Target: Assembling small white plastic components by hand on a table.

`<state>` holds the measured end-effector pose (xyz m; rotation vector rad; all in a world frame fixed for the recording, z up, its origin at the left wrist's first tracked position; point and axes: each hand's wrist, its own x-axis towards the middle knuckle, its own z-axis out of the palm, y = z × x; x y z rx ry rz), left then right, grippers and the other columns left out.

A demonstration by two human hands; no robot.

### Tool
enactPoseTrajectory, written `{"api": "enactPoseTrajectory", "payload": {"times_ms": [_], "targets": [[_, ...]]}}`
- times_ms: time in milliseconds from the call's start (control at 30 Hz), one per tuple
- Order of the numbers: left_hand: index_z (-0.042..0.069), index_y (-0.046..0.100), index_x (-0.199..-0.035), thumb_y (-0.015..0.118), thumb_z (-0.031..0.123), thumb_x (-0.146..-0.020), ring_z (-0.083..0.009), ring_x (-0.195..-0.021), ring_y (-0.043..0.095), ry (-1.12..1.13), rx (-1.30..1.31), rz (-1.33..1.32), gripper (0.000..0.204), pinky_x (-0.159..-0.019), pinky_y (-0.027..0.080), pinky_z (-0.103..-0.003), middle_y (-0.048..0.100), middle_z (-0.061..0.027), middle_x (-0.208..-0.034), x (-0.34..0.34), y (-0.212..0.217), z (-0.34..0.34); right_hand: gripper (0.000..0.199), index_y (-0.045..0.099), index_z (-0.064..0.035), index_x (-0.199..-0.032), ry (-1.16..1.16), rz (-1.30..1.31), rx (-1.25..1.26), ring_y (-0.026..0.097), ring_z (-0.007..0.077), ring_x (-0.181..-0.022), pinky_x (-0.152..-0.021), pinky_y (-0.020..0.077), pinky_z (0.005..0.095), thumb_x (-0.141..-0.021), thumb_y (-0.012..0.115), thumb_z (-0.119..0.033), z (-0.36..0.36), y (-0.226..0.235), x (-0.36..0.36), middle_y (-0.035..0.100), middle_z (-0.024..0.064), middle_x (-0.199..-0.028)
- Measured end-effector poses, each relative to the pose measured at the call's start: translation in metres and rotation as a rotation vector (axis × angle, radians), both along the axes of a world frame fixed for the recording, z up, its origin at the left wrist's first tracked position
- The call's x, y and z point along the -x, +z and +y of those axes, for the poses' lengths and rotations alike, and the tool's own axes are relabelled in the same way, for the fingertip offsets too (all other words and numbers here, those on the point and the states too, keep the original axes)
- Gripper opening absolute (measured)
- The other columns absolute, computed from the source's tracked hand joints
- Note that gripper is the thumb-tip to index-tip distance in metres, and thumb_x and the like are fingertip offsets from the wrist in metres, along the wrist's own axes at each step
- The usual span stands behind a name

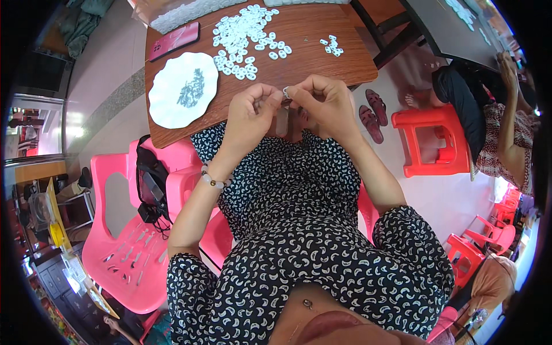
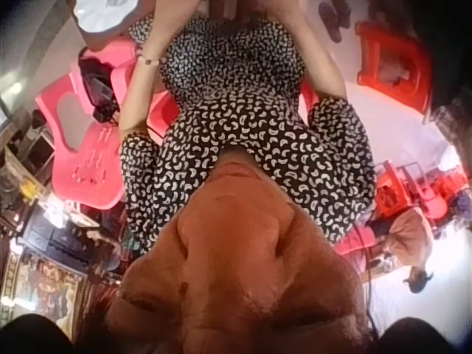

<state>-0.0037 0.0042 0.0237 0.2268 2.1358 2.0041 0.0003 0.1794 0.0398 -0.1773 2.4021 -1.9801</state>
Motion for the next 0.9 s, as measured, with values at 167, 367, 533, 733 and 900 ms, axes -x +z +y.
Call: {"api": "enactPoseTrajectory", "payload": {"times_ms": [167, 367, 533, 733, 900], "targets": [[-0.002, 0.063, -0.088, 0.059, 0.012, -0.090, -0.0038, -0.060, 0.052, 0.032, 0.111, 0.071, 0.015, -0.053, 0.041, -0.021, 0.061, -0.0004, -0.067, 0.000, 0.002, 0.001, 0.017, 0.067, 0.0036, -0.080, -0.015, -0.014, 0.023, 0.061, 0.0056, -0.062, -0.055, 0.0467, 0.0201, -0.085, 0.067, -0.013, -0.003, 0.003, -0.004, 0.068, 0.0049, -0.069], [-0.002, 0.063, -0.086, 0.058, 0.011, -0.090, -0.0048, -0.057, 0.052, 0.039, 0.117, 0.116, 0.015, -0.051, 0.041, -0.022, 0.061, -0.0012, -0.064, 0.001, -0.001, 0.003, 0.017, 0.066, 0.0039, -0.080, -0.026, 0.015, 0.177, 0.061, 0.0059, -0.062, -0.055, 0.0467, 0.0199, -0.085, 0.068, -0.012, -0.005, -0.019, -0.002, 0.067, 0.0050, -0.068], [-0.003, 0.063, -0.085, 0.058, 0.009, -0.090, -0.0046, -0.052, 0.052, 0.053, 0.060, 0.074, 0.013, -0.047, 0.040, -0.022, 0.060, -0.0008, -0.062, -0.001, -0.001, 0.005, 0.016, 0.066, 0.0036, -0.081, -0.031, -0.009, 0.188, 0.060, 0.0056, -0.061, -0.053, 0.0462, 0.0193, -0.085, 0.067, -0.012, -0.006, -0.020, -0.003, 0.067, 0.0052, -0.068], [-0.002, 0.062, -0.085, 0.058, 0.009, -0.090, -0.0043, -0.053, 0.053, 0.058, 0.078, 0.091, 0.013, -0.047, 0.040, -0.022, 0.060, -0.0009, -0.061, 0.000, -0.008, 0.005, 0.017, 0.066, 0.0034, -0.080, -0.026, 0.016, 0.183, 0.057, 0.0040, -0.054, -0.045, 0.0424, 0.0190, -0.085, 0.068, -0.012, -0.007, -0.030, -0.001, 0.066, 0.0046, -0.066], [-0.003, 0.063, -0.085, 0.058, 0.009, -0.090, -0.0043, -0.054, 0.052, 0.067, 0.098, 0.072, 0.013, -0.048, 0.040, -0.022, 0.060, -0.0011, -0.061, -0.001, -0.011, 0.004, 0.017, 0.065, 0.0030, -0.079, -0.010, -0.013, 0.197, 0.055, 0.0033, -0.053, -0.044, 0.0411, 0.0187, -0.086, 0.067, -0.013, -0.006, -0.033, -0.002, 0.066, 0.0039, -0.065]]}}
